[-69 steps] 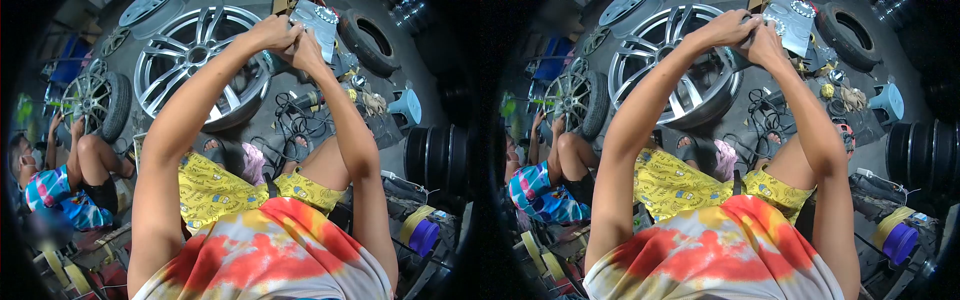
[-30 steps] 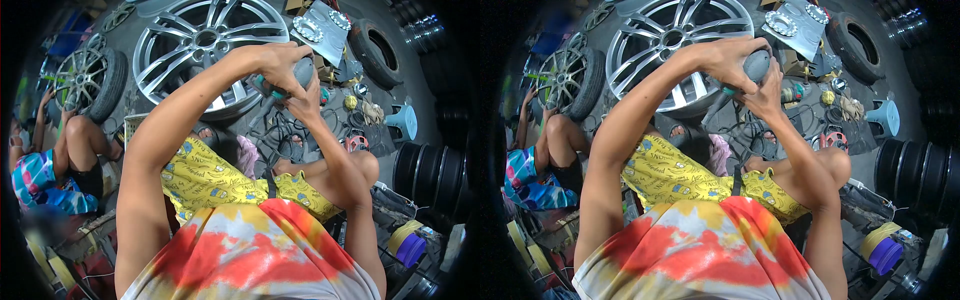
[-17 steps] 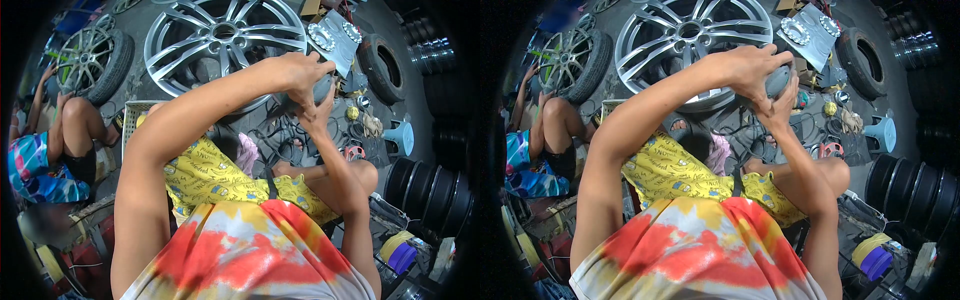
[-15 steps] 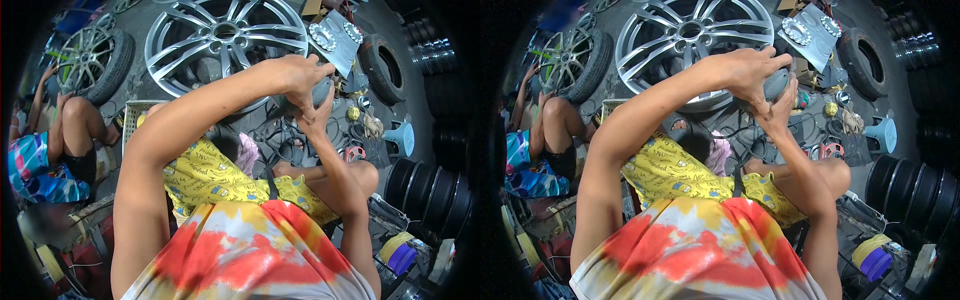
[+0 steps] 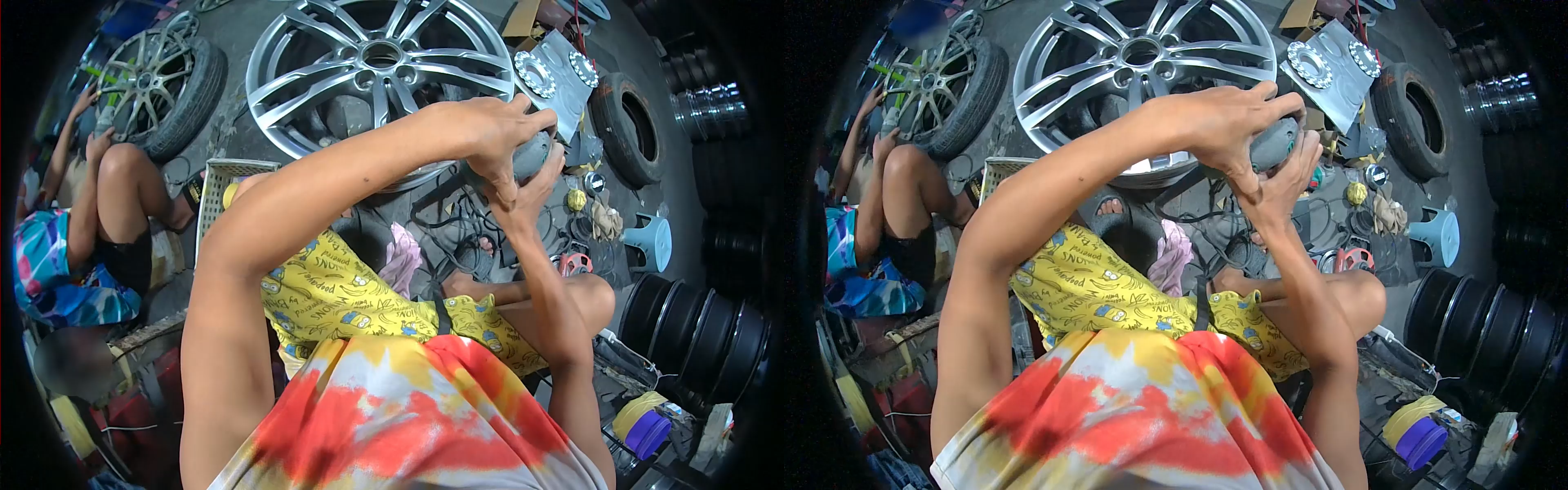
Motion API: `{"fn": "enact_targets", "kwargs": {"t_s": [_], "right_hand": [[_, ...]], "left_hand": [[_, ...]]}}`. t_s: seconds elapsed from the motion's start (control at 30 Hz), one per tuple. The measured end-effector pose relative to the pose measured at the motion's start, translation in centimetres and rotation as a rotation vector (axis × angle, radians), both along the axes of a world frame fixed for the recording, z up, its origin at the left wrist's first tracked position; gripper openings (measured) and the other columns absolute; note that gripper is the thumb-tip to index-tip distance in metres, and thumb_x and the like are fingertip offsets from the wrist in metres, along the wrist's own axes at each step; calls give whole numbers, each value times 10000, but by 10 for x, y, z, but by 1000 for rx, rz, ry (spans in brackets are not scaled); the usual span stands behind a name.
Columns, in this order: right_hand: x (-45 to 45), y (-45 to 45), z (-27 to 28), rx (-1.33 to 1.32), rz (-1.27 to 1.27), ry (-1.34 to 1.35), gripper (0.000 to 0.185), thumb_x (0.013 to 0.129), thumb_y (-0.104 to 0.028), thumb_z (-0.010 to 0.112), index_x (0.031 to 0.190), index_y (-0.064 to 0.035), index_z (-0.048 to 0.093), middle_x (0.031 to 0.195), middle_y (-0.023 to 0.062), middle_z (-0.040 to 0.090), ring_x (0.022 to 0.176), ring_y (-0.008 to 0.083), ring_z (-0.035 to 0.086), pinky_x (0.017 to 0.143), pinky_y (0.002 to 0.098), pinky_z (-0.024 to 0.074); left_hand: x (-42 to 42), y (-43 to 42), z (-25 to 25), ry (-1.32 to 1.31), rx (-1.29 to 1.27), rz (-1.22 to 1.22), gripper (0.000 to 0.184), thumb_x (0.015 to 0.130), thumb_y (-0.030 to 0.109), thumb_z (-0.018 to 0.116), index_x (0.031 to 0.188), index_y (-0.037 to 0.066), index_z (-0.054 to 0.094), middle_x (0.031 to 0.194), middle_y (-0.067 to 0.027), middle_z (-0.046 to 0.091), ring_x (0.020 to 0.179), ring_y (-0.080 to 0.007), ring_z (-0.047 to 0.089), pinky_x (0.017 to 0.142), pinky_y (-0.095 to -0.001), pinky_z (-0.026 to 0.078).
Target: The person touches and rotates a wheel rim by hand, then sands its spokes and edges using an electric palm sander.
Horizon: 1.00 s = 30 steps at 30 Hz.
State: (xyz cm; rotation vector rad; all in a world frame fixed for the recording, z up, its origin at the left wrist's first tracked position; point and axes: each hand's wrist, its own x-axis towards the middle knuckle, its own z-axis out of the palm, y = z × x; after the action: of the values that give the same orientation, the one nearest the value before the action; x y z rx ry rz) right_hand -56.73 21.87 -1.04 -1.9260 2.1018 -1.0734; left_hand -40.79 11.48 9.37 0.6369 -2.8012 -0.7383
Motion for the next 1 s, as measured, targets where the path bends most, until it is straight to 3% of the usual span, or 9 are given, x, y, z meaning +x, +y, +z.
{"fn": "enact_targets", "kwargs": {"t_s": [0.17,0.2,0.23,0.33,0.37,0.43,0.6,0.9,1.0], "right_hand": [[7,7,1,1,22,16,1277,649,-273,897,1592,137,139,1578,365,325,1467,534,335,1240,563,258],[9,3,-1,-91,29,40,1151,648,-253,882,1542,122,260,1447,312,435,1336,512,433,1137,556,359],[11,-3,2,-91,17,46,1151,648,-253,882,1542,122,260,1447,312,435,1336,512,433,1137,556,359],[13,-23,13,-251,16,114,864,630,-249,887,1304,68,449,1126,211,453,1061,447,481,905,537,403],[14,-20,15,-260,0,119,864,630,-249,887,1304,68,449,1126,211,453,1061,447,481,905,537,403],[19,-11,16,-197,-17,75,925,607,-410,928,1257,91,501,1148,199,471,1110,427,485,901,522,403],[22,-18,10,-262,-28,21,768,643,-329,825,1225,63,511,1105,191,460,1088,416,474,881,510,386],[24,-11,12,-246,-35,-22,754,638,-331,811,1229,32,518,1107,185,459,1073,399,477,866,490,374],[22,-22,21,-235,-61,8,694,644,-274,762,1227,33,544,1115,192,465,1088,394,476,871,489,373]], "left_hand": [[4,1,-2,-56,60,3,1132,593,434,939,1506,52,391,1295,-284,553,1075,-481,674,902,-494,567],[6,-2,2,-62,89,12,1110,599,447,933,1494,63,400,1310,-275,550,1114,-485,659,929,-502,555],[4,-9,0,-80,104,13,1092,594,443,930,1477,61,414,1335,-252,545,1164,-464,634,970,-489,537],[1,-28,-6,-12,129,-12,1059,587,416,925,1457,66,434,1352,-219,535,1224,-395,590,1035,-445,502],[2,-25,-2,48,116,-38,1060,586,404,933,1453,59,430,1369,-216,526,1252,-385,578,1042,-451,503],[5,-16,3,-67,237,-9,1051,590,377,940,1451,59,430,1376,-213,525,1284,-377,556,1054,-454,499],[4,-25,-5,13,170,-88,969,603,292,906,1426,59,450,1347,-207,537,1227,-368,570,1035,-446,505],[8,-21,-3,38,232,-104,955,603,233,876,1444,67,455,1330,-161,529,1262,-342,523,1092,-425,447],[3,-32,-1,48,242,-83,956,611,202,866,1461,65,451,1323,-141,536,1220,-279,536,1065,-388,467]]}}
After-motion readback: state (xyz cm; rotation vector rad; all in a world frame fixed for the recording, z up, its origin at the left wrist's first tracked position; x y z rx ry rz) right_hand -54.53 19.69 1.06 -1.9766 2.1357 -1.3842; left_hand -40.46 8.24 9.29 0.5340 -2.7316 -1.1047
